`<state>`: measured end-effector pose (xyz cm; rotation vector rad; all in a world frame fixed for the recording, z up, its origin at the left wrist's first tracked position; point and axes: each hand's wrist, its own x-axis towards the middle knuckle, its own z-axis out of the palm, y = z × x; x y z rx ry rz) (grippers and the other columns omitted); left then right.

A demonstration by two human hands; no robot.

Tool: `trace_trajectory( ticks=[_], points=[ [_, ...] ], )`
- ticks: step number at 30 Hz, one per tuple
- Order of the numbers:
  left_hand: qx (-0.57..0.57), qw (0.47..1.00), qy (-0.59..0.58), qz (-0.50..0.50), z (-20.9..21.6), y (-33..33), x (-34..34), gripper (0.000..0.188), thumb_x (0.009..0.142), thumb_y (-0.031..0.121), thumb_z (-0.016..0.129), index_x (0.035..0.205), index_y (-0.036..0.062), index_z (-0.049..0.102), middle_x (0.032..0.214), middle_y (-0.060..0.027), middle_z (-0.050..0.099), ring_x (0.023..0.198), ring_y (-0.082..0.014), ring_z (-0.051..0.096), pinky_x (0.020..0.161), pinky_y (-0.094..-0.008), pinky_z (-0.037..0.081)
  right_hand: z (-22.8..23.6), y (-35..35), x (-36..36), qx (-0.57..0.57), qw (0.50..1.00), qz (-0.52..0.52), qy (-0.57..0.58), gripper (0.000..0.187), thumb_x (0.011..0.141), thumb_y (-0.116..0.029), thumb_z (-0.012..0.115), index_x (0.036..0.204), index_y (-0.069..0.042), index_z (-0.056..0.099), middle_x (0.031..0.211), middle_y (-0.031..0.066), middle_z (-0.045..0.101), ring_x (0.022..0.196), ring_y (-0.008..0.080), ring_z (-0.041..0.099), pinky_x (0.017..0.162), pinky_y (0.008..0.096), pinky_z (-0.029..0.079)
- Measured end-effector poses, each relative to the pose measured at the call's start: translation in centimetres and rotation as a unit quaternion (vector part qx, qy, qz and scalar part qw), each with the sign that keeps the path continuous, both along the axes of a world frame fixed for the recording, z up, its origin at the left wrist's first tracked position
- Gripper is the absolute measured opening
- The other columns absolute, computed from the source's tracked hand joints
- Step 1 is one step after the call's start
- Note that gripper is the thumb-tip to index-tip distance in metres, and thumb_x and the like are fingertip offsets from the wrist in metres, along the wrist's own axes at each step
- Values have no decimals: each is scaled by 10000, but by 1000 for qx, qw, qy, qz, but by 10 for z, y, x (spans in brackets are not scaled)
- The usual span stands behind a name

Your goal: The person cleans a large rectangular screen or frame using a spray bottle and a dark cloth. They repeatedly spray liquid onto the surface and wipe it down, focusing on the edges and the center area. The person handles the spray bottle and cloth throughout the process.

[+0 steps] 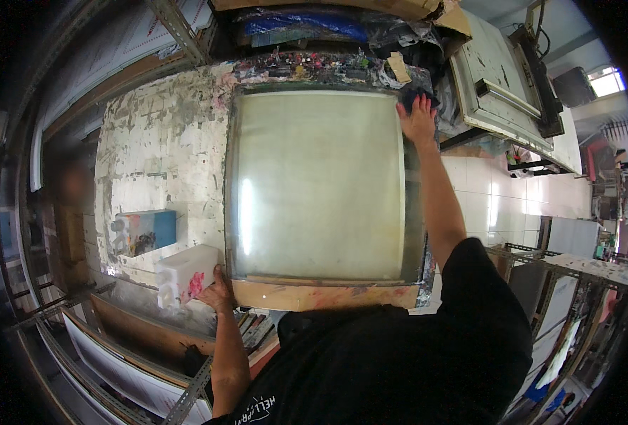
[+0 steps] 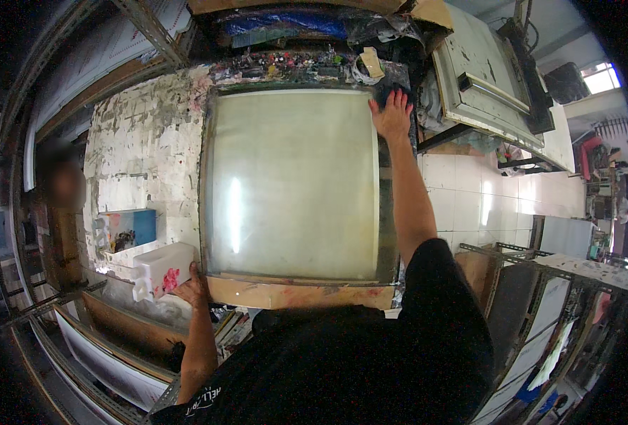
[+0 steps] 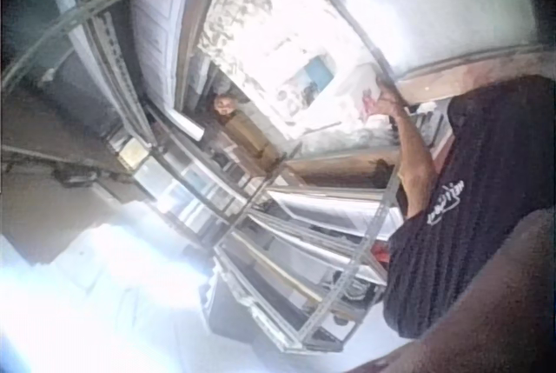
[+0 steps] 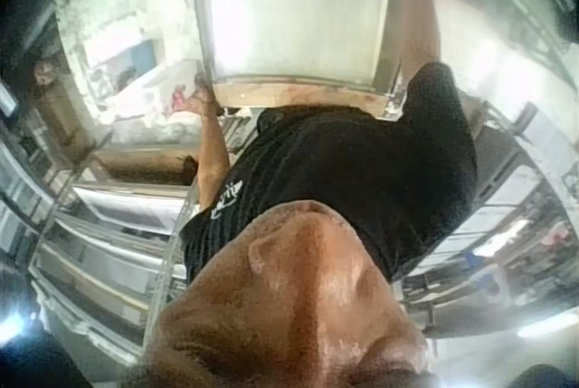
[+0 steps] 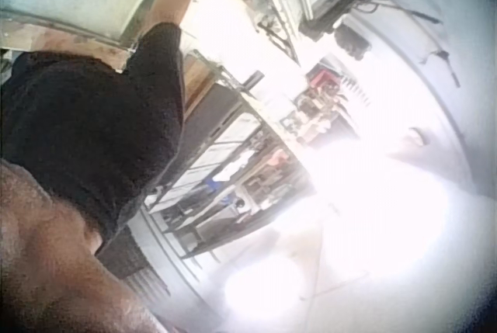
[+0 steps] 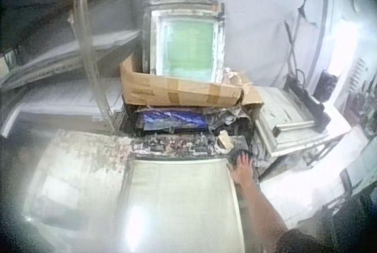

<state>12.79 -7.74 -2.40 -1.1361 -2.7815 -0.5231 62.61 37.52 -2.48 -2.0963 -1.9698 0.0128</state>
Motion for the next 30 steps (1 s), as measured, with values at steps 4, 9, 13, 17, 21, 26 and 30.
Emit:
trace_trajectory(
  ticks=[4,9,13,17,21,26,30],
  points=[
    [21,999,-39,6,11,2,7,600,842,577,618,1086,33,689,1174,-138,652,1112,-373,534,986,-505,324,-13,-15,-17,9,1000,-13,-21,902,893,-641,450,1415,87,348,1501,284,299,1419,421,237,1154,538,174],
    [10,999,-33,22,6,-8,0,601,826,558,653,1101,24,679,1187,-157,642,1109,-377,533,989,-502,339,-18,-62,-39,15,999,33,20,921,888,-659,439,1426,81,336,1500,286,298,1418,425,239,1160,532,172],
    [55,998,-8,-20,-3,-1,-4,611,814,515,692,1136,-2,649,1183,-181,632,1115,-395,517,978,-500,366,-12,12,-1,8,1000,10,5,921,888,-661,440,1427,79,333,1515,273,278,1422,424,227,1155,531,189],
    [120,990,-71,5,14,6,10,630,778,462,758,1135,-40,626,1157,-207,629,1108,-401,523,994,-502,362,-10,-19,0,-8,1000,17,1,912,895,-657,429,1427,78,328,1520,269,269,1420,424,229,1152,530,202],
    [179,982,-61,12,1,-2,1,681,732,461,803,1119,-69,617,1133,-229,624,1076,-408,541,990,-500,381,-12,-152,-16,14,998,61,27,860,905,-562,499,1411,110,318,1510,310,247,1410,455,228,1147,545,190],
    [161,984,-67,35,1,-3,-1,774,668,498,839,1133,-72,600,1140,-227,614,1073,-408,541,972,-496,415,39,-360,-22,-61,989,128,52,826,909,-434,562,1428,128,252,1526,318,183,1415,483,185,1147,556,173],
    [160,984,-65,49,-2,-3,-1,809,639,505,855,1142,-72,590,1143,-234,610,1086,-405,540,982,-499,412,46,-384,-20,-86,986,120,73,835,904,-413,580,1448,113,227,1543,293,166,1427,475,159,1150,555,161]
  ],
)
